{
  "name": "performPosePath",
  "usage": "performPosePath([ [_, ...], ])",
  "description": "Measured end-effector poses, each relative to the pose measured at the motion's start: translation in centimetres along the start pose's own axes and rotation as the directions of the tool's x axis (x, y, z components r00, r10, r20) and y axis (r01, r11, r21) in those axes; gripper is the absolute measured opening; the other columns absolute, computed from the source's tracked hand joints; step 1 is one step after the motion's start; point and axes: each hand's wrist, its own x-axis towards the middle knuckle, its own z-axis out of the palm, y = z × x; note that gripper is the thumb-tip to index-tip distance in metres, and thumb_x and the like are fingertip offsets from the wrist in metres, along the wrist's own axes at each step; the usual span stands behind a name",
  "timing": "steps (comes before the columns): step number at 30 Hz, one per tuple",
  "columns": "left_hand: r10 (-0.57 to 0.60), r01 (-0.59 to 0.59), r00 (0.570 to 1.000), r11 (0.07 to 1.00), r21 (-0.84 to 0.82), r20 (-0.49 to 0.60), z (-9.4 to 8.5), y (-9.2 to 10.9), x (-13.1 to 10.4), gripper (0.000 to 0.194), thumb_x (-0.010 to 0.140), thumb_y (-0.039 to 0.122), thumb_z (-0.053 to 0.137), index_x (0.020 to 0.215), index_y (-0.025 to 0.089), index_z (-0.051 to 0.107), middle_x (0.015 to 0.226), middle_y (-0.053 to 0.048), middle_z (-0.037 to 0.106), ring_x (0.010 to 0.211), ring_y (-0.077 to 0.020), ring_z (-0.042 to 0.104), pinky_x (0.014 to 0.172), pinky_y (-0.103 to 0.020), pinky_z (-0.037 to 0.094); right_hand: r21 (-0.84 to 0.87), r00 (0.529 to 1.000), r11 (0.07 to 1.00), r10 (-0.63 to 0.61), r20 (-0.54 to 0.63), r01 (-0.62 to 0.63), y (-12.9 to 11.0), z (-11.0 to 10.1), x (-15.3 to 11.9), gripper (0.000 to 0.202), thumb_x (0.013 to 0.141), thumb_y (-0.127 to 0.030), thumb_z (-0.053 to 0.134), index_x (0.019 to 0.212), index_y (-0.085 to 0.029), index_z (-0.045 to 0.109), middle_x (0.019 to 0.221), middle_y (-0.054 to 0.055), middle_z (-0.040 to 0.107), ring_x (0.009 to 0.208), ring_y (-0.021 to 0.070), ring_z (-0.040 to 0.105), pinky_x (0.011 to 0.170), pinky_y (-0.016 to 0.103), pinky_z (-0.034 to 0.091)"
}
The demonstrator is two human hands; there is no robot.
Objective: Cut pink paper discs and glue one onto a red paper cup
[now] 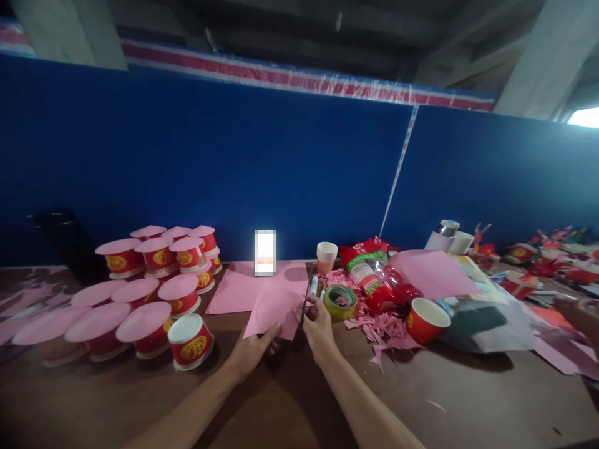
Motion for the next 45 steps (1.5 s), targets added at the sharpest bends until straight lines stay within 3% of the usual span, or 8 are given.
performPosePath([
  [3,-0.010,0.009,1.000,0.999,-0.032,-0.024,-0.2,0.2,0.1,0.028,0.068,0.043,0.061,0.063,0.016,0.063,0.047,-0.002,0.059,0.045,-0.0159,0.053,0.050,-0.025,0.041,-0.019,0.999,0.999,-0.029,0.020,0.030,0.2,-0.1,0.1,0.045,0.054,-0.032,0.077,0.092,-0.019,0.057,0.064,-0.004,0.055,0.053,0.0089,0.049,0.050,0.020,0.041],
  [8,-0.206,0.176,0.972,0.957,-0.232,-0.111,-0.5,-0.3,0.8,0.033,0.063,0.046,0.065,0.059,0.013,0.064,0.055,-0.004,0.062,0.050,-0.0135,0.055,0.054,-0.024,0.044,-0.085,0.999,0.996,-0.003,0.043,0.007,0.1,-0.1,-0.1,0.045,0.060,-0.031,0.073,0.099,-0.019,0.055,0.061,-0.005,0.052,0.049,0.0075,0.044,0.044,0.017,0.035],
  [12,-0.296,0.203,0.938,0.890,-0.409,-0.179,-0.7,-0.7,1.5,0.035,0.061,0.044,0.068,0.063,0.009,0.064,0.057,-0.005,0.063,0.049,-0.0100,0.054,0.053,-0.022,0.044,-0.120,0.982,0.991,0.086,0.166,-0.066,-0.3,0.3,-0.5,0.041,0.060,-0.029,0.074,0.097,-0.018,0.058,0.060,-0.004,0.053,0.052,0.0083,0.046,0.045,0.017,0.034],
  [15,-0.296,0.165,0.932,0.861,-0.480,-0.210,-0.8,-0.2,1.5,0.033,0.059,0.042,0.070,0.065,0.010,0.064,0.055,-0.003,0.062,0.047,-0.0096,0.053,0.051,-0.022,0.043,-0.158,0.958,0.986,0.098,0.268,-0.057,-0.4,0.6,-0.9,0.037,0.059,-0.027,0.074,0.092,-0.018,0.061,0.062,-0.004,0.055,0.054,0.0085,0.047,0.049,0.018,0.037],
  [22,-0.334,0.201,0.906,0.881,-0.429,-0.261,-1.0,1.3,1.0,0.032,0.062,0.042,0.067,0.069,0.011,0.065,0.058,-0.004,0.063,0.049,-0.0111,0.055,0.049,-0.022,0.041,-0.237,0.912,0.968,0.167,0.374,-0.080,-1.0,0.7,-1.6,0.036,0.065,-0.032,0.070,0.096,-0.017,0.061,0.064,-0.002,0.057,0.054,0.0091,0.048,0.049,0.019,0.036],
  [29,-0.331,0.206,0.910,0.885,-0.418,-0.251,-1.0,1.0,1.1,0.032,0.061,0.043,0.067,0.066,0.011,0.065,0.061,-0.005,0.064,0.053,-0.0129,0.057,0.053,-0.023,0.043,-0.263,0.884,0.963,0.177,0.433,-0.064,-1.2,0.6,-1.7,0.031,0.068,-0.035,0.067,0.093,-0.016,0.061,0.062,-0.002,0.055,0.055,0.0095,0.048,0.049,0.019,0.037],
  [39,-0.350,0.235,0.901,0.890,-0.392,-0.256,-0.9,1.0,1.1,0.033,0.063,0.042,0.067,0.069,0.010,0.066,0.062,-0.005,0.063,0.053,-0.0115,0.056,0.050,-0.021,0.043,-0.278,0.887,0.959,0.174,0.428,-0.053,-0.9,0.5,-1.5,0.032,0.069,-0.033,0.066,0.096,-0.017,0.062,0.063,-0.002,0.055,0.054,0.0089,0.048,0.050,0.019,0.038],
  [45,-0.297,0.160,0.915,0.889,-0.428,-0.273,-0.9,0.5,1.2,0.032,0.059,0.042,0.070,0.066,0.011,0.065,0.059,-0.005,0.063,0.051,-0.0124,0.057,0.053,-0.024,0.046,-0.274,0.891,0.960,0.175,0.418,-0.060,-0.6,0.4,-1.5,0.030,0.068,-0.033,0.067,0.093,-0.017,0.063,0.063,-0.002,0.056,0.052,0.0088,0.048,0.049,0.019,0.037],
])
